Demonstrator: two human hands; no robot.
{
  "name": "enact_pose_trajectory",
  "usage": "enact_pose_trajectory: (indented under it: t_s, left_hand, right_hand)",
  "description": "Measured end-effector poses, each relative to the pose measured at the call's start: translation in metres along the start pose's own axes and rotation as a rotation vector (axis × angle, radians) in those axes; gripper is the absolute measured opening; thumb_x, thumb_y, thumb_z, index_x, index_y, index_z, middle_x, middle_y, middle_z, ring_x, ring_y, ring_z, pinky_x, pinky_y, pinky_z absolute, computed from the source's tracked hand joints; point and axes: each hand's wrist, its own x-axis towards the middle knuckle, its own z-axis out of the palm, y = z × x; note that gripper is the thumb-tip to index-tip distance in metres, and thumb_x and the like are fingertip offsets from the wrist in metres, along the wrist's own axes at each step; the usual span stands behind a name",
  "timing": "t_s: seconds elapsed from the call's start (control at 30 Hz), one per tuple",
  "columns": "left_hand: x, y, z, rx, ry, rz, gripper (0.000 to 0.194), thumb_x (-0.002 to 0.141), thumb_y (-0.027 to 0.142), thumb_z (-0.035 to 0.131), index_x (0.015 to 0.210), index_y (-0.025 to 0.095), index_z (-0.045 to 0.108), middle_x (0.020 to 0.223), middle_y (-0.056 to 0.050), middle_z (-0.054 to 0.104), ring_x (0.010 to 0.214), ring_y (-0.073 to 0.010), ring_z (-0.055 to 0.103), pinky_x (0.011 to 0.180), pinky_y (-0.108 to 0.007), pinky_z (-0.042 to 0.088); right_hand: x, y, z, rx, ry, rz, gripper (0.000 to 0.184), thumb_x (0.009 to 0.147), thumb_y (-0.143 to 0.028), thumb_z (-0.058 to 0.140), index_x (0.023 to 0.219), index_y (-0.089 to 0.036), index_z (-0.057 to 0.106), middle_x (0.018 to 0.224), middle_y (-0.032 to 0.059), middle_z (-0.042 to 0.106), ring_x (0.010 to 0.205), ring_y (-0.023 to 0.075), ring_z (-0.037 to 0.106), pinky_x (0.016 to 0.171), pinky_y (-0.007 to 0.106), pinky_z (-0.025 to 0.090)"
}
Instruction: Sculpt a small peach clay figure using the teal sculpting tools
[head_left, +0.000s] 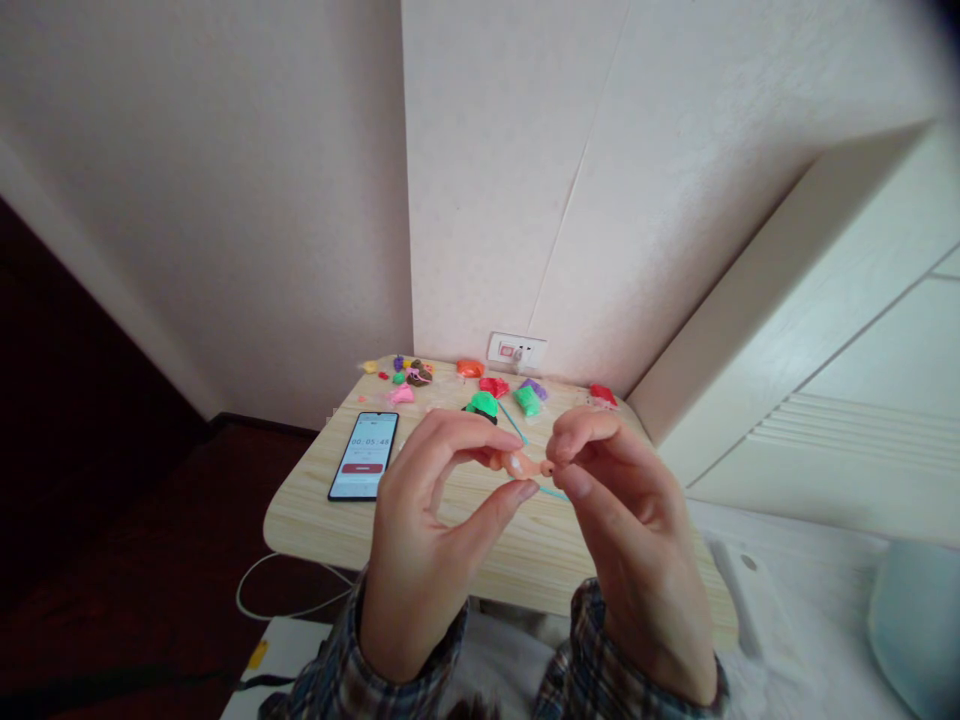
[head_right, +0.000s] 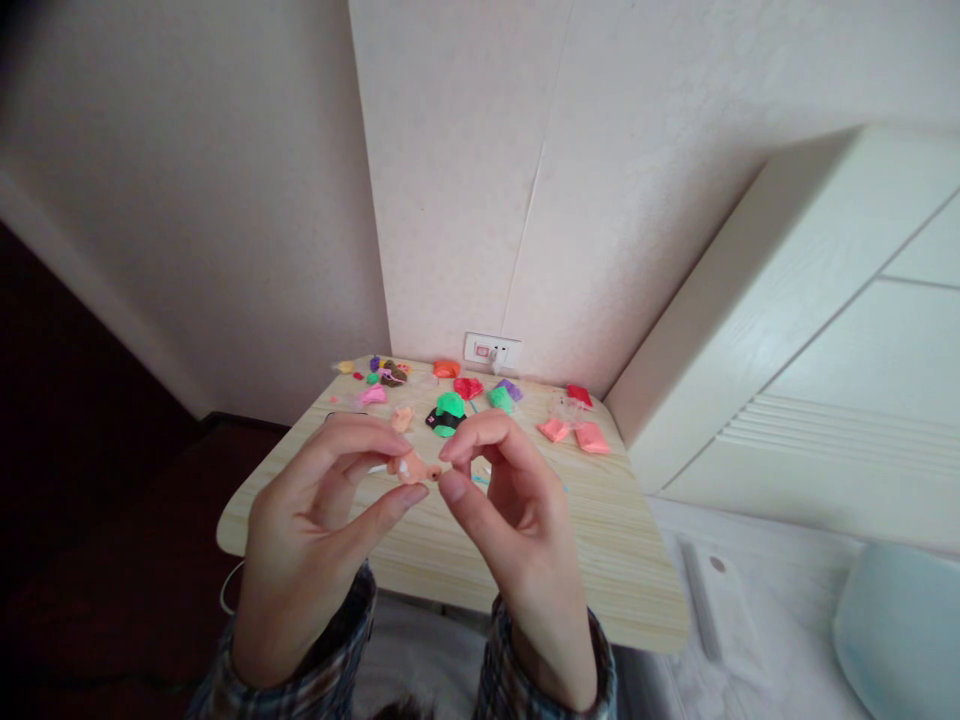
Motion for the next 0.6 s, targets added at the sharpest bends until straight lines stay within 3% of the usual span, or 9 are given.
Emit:
enact_pose_trajectory:
  t_s: [0.17,0.33,0.43,0.6]
  left_hand:
    - [0.0,0.0,0.001,-0.061,0.007,-0.037,0.016,0.075,0.013,0.071,0.086,0.023,0.065,0.088,0.001,0.059,0.085,-0.0128,0.057,0.083,-0.025,0.047]
    - [0.004,-0.002,0.003,-0.466,0.014,-0.228,0.002,0.08,0.022,0.068,0.082,0.021,0.067,0.075,0.002,0.063,0.072,-0.0083,0.058,0.071,-0.018,0.047]
    - [0.007,-0.005,0.003,-0.698,0.0,-0.344,0.009,0.08,0.028,0.068,0.081,0.019,0.069,0.07,0.002,0.064,0.069,-0.0079,0.059,0.07,-0.017,0.048]
    - [0.009,-0.009,0.004,-0.843,-0.001,-0.429,0.011,0.076,0.028,0.073,0.08,0.017,0.07,0.072,0.002,0.064,0.073,-0.0066,0.059,0.07,-0.014,0.048]
  right_hand:
    - [0.001,0.003,-0.001,0.006,0.01,0.002,0.003,0.087,-0.024,0.058,0.084,-0.024,0.058,0.083,-0.0023,0.049,0.08,0.0112,0.045,0.071,0.023,0.037]
    - [0.0,0.006,-0.005,-0.014,0.067,0.004,0.01,0.09,-0.032,0.053,0.088,-0.024,0.059,0.081,-0.0025,0.048,0.076,0.0105,0.043,0.07,0.023,0.036]
    - [0.0,0.005,-0.003,-0.105,0.07,-0.019,0.006,0.089,-0.029,0.055,0.088,-0.025,0.059,0.084,-0.0028,0.051,0.08,0.0105,0.046,0.072,0.022,0.037]
    - [0.001,0.002,0.006,-0.284,0.031,-0.083,0.003,0.086,-0.025,0.06,0.089,-0.025,0.059,0.084,-0.0039,0.055,0.079,0.011,0.049,0.072,0.024,0.04]
